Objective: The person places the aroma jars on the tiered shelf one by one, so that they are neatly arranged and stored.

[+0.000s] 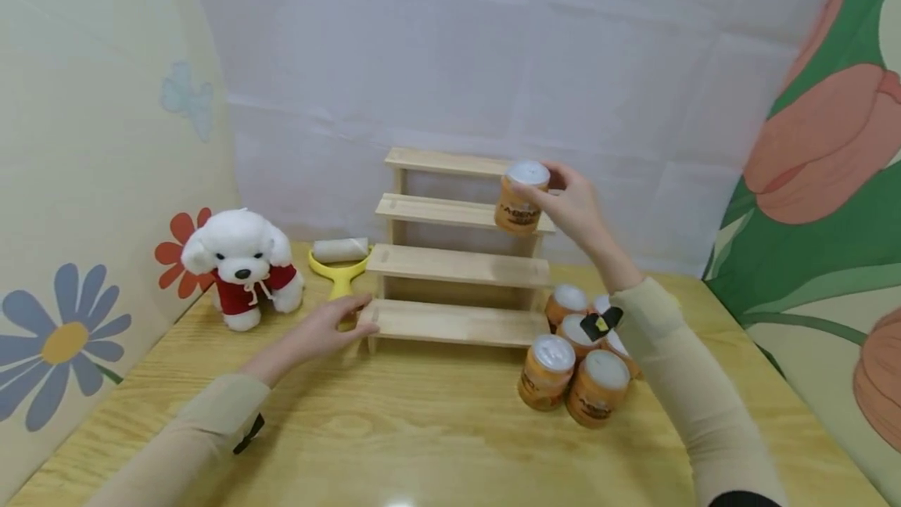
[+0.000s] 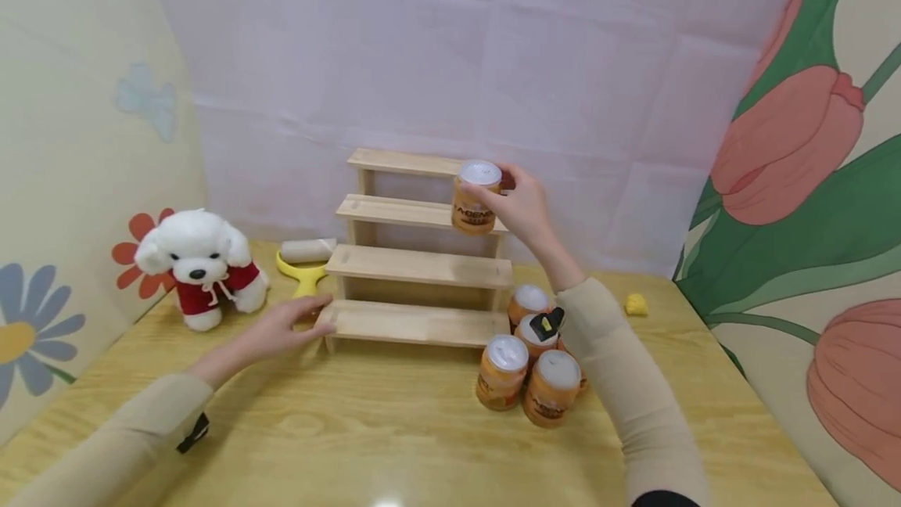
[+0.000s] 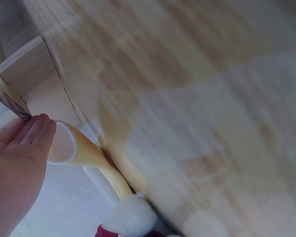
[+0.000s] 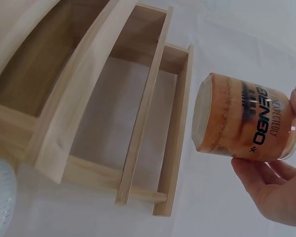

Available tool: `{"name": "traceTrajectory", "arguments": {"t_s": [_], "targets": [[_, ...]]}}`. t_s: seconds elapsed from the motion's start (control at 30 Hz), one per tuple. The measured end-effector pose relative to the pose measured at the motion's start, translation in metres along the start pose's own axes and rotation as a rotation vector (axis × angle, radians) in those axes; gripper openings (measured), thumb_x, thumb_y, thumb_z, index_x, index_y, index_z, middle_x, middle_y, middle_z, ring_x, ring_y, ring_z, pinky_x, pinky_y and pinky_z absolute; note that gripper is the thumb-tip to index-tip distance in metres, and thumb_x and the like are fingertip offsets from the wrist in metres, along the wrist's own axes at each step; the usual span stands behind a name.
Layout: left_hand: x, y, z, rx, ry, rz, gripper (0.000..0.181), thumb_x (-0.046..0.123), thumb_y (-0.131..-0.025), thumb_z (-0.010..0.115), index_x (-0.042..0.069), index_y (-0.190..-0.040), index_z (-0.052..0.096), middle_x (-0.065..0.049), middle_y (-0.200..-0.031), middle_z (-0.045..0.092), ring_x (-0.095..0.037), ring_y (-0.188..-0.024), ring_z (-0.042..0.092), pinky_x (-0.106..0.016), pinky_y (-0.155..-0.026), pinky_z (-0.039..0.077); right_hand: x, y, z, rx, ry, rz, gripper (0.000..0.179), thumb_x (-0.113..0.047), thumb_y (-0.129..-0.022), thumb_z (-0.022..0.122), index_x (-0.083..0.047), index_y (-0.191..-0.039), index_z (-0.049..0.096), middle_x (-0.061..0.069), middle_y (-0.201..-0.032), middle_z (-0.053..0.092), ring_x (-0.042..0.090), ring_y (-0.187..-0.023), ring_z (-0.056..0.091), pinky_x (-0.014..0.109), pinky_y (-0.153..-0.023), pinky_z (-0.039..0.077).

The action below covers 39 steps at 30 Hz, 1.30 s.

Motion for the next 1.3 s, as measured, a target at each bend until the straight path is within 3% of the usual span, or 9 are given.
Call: {"name": "traceTrajectory", "arguments": {"t_s": [0.17, 0.33, 0.63, 1.13, 1.3], "targets": [[0.003, 0.002, 0.003, 0.007, 0.000, 0.009, 0.067, 0.040, -0.089, 0.063, -0.005, -0.135, 0.046, -0.025, -0.132, 0.051, -0.040, -0.118, 0.052, -0.052, -0.099, 0.042, -0.005, -0.013, 0.011, 0.007, -0.079, 0.012, 0.060, -0.038, -0.079, 0.074, -0.009, -0.128, 0.055, 0.010, -0.119, 0.061, 0.021, -0.106, 0.057, 0.035, -0.089, 0.050], [0.007, 0.000, 0.007, 0.015, 0.011, 0.024, 0.066, 0.038, -0.088, 0.064, -0.006, -0.133, 0.047, -0.024, -0.132, 0.052, -0.040, -0.120, 0.051, -0.052, -0.101, 0.041, -0.007, -0.024, 0.019, 0.041, -0.092, 0.029, 0.062, -0.039, -0.080, 0.073, -0.010, -0.131, 0.053, 0.010, -0.121, 0.059, 0.021, -0.107, 0.055, 0.035, -0.088, 0.049], [0.010, 0.003, 0.007, 0.024, 0.015, 0.022, 0.066, 0.038, -0.088, 0.064, -0.007, -0.133, 0.047, -0.024, -0.133, 0.051, -0.040, -0.123, 0.048, -0.052, -0.103, 0.039, -0.017, -0.049, 0.036, 0.120, -0.123, -0.033, 0.055, -0.032, -0.081, 0.074, -0.005, -0.125, 0.056, 0.013, -0.118, 0.061, 0.022, -0.108, 0.055, 0.033, -0.090, 0.049], [0.016, 0.008, 0.012, 0.003, 0.027, 0.013, 0.065, 0.039, -0.090, 0.062, -0.008, -0.133, 0.047, -0.025, -0.133, 0.051, -0.039, -0.121, 0.050, -0.050, -0.101, 0.042, -0.005, -0.078, 0.061, 0.172, -0.154, -0.029, 0.059, -0.033, -0.081, 0.074, -0.004, -0.128, 0.054, 0.015, -0.121, 0.060, 0.024, -0.110, 0.056, 0.031, -0.093, 0.049], [0.020, 0.008, 0.012, -0.001, 0.039, 0.021, 0.066, 0.040, -0.090, 0.061, -0.008, -0.133, 0.046, -0.026, -0.133, 0.051, -0.040, -0.121, 0.050, -0.051, -0.100, 0.042, -0.006, -0.081, 0.064, 0.204, -0.175, -0.039, 0.064, -0.034, -0.083, 0.071, -0.005, -0.133, 0.045, 0.015, -0.124, 0.057, 0.024, -0.111, 0.057, 0.032, -0.092, 0.050]]}}
Point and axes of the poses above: each hand's wrist, its own y-axis away from the middle knuckle, its own z-axis out of the palm, x = y × z, the point moved 5 cm from there along -y, towards the middle knuckle
